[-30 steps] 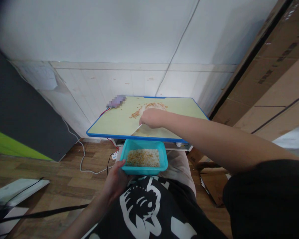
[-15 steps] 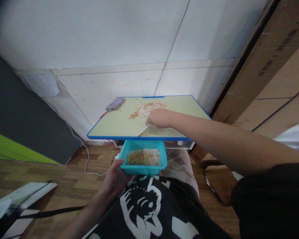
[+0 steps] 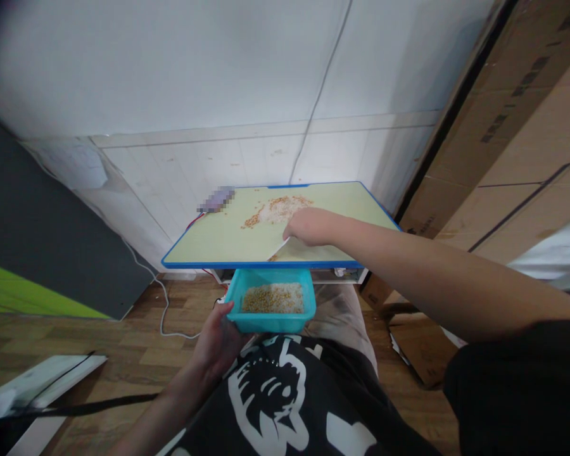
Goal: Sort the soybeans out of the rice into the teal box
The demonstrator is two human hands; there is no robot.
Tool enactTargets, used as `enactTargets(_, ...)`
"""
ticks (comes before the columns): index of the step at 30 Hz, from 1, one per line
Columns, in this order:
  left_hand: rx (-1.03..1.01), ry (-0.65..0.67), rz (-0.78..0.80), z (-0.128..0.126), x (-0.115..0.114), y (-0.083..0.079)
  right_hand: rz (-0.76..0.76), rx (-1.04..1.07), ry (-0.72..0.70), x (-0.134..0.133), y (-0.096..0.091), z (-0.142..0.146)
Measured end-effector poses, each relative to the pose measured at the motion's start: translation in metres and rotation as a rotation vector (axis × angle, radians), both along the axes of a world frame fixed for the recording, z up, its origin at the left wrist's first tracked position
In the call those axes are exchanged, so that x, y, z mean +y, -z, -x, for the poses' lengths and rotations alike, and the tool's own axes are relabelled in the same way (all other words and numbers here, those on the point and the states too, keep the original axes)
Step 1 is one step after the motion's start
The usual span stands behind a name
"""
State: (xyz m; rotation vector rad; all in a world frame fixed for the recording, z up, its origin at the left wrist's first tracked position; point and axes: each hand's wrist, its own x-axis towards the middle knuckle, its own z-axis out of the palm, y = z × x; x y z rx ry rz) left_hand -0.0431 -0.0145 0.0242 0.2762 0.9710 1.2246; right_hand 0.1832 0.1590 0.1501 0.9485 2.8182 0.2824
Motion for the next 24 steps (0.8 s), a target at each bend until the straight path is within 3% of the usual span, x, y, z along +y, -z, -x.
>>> enactTargets(6, 0.006, 0.029, -0.015, 0.001, 0.0, 0.002, -0.004, -0.008, 0.055, -0.003, -0.005, -0.002)
enactTargets(12, 0.011, 0.029, -0.016, -0.001, 0.0, 0.003, -0.171, 0.113, 0.282, 0.01, -0.036, 0.01)
enactTargets(16, 0.003, 0.035, -0.01, 0.0, -0.001, 0.004, -0.17, 0.102, 0.296, 0.028, -0.045, 0.037)
enactTargets(24, -0.025, 0.03, -0.023, 0.002, -0.003, 0.007, -0.129, -0.038, 0.21, 0.063, -0.03, 0.108)
